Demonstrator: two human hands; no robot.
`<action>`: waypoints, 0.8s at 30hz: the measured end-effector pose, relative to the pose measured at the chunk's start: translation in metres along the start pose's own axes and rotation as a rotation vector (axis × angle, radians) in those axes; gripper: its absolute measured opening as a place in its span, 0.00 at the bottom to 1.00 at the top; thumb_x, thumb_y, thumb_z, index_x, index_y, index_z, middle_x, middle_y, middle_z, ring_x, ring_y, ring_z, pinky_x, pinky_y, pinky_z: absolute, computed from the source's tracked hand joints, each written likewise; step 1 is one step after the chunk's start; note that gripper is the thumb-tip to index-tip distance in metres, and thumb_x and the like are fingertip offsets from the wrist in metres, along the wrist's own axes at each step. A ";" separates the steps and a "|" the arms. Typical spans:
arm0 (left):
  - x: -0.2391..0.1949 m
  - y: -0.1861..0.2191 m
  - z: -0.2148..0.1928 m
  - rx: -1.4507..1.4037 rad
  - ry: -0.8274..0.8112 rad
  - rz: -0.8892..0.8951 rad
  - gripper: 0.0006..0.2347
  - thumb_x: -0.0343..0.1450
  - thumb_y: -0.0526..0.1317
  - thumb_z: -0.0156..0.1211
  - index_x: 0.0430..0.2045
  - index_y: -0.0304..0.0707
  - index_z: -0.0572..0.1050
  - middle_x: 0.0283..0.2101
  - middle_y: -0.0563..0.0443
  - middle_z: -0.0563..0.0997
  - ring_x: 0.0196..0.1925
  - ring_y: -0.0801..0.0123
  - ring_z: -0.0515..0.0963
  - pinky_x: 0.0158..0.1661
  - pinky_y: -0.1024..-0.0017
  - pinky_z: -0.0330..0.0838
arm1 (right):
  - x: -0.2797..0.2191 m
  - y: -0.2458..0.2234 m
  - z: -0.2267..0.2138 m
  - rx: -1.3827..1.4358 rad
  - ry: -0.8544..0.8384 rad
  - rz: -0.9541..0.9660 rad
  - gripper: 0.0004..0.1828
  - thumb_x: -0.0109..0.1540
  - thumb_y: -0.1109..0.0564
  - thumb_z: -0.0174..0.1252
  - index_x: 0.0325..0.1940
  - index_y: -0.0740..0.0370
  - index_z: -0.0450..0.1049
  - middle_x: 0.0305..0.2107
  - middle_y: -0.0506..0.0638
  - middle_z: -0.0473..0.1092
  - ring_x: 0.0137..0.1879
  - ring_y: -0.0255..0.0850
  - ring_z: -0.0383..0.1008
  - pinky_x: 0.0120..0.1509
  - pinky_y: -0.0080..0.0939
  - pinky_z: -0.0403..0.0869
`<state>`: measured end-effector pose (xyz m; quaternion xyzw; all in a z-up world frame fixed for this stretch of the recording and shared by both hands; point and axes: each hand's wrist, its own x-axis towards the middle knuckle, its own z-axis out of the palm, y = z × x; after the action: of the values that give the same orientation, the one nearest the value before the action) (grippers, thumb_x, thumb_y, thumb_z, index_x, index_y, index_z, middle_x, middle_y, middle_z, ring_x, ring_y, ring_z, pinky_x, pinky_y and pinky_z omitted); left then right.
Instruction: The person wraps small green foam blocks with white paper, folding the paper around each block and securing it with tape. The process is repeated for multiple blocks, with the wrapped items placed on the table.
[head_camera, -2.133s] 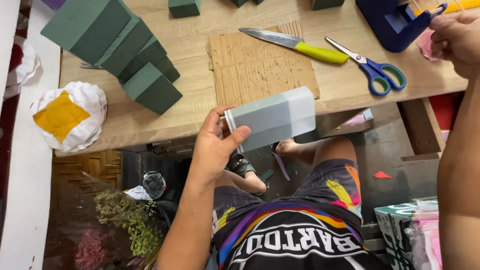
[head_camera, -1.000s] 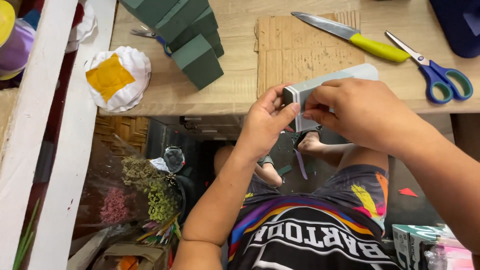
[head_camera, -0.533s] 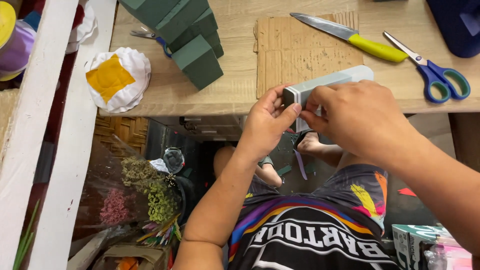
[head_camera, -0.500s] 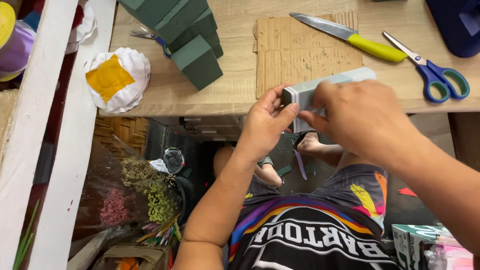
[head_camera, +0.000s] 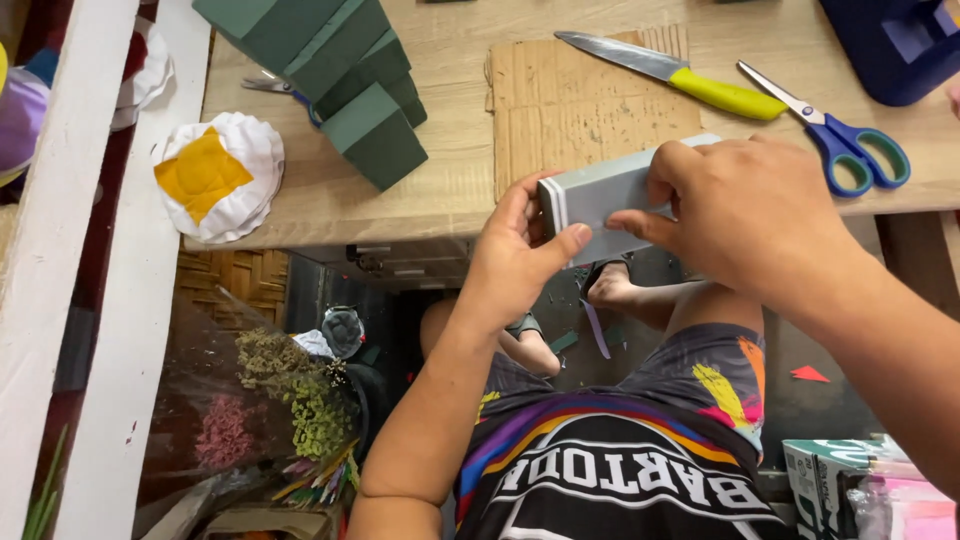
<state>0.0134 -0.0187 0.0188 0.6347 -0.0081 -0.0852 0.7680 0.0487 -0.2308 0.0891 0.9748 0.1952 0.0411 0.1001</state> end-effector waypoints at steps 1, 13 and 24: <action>0.002 -0.004 -0.002 -0.019 0.008 0.033 0.24 0.68 0.37 0.65 0.60 0.39 0.66 0.55 0.45 0.77 0.55 0.66 0.78 0.54 0.70 0.77 | 0.002 0.000 -0.011 0.058 -0.112 0.094 0.28 0.61 0.19 0.53 0.39 0.41 0.76 0.31 0.44 0.79 0.41 0.50 0.80 0.42 0.50 0.74; 0.026 -0.068 -0.009 -0.445 0.066 0.247 0.24 0.70 0.32 0.68 0.60 0.35 0.68 0.54 0.47 0.76 0.56 0.68 0.76 0.58 0.68 0.73 | -0.027 -0.003 0.102 1.654 0.001 0.338 0.40 0.55 0.49 0.58 0.71 0.61 0.62 0.50 0.56 0.71 0.51 0.45 0.70 0.55 0.49 0.70; 0.063 -0.046 -0.029 0.016 0.004 0.595 0.37 0.67 0.41 0.77 0.69 0.40 0.59 0.67 0.43 0.70 0.74 0.60 0.65 0.74 0.59 0.52 | 0.017 0.016 0.070 1.404 0.210 0.001 0.39 0.54 0.54 0.75 0.67 0.67 0.70 0.55 0.64 0.72 0.65 0.54 0.68 0.72 0.60 0.62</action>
<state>0.0733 -0.0076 -0.0379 0.6105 -0.1930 0.1448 0.7543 0.0786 -0.2508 0.0250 0.7999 0.1836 -0.0005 -0.5713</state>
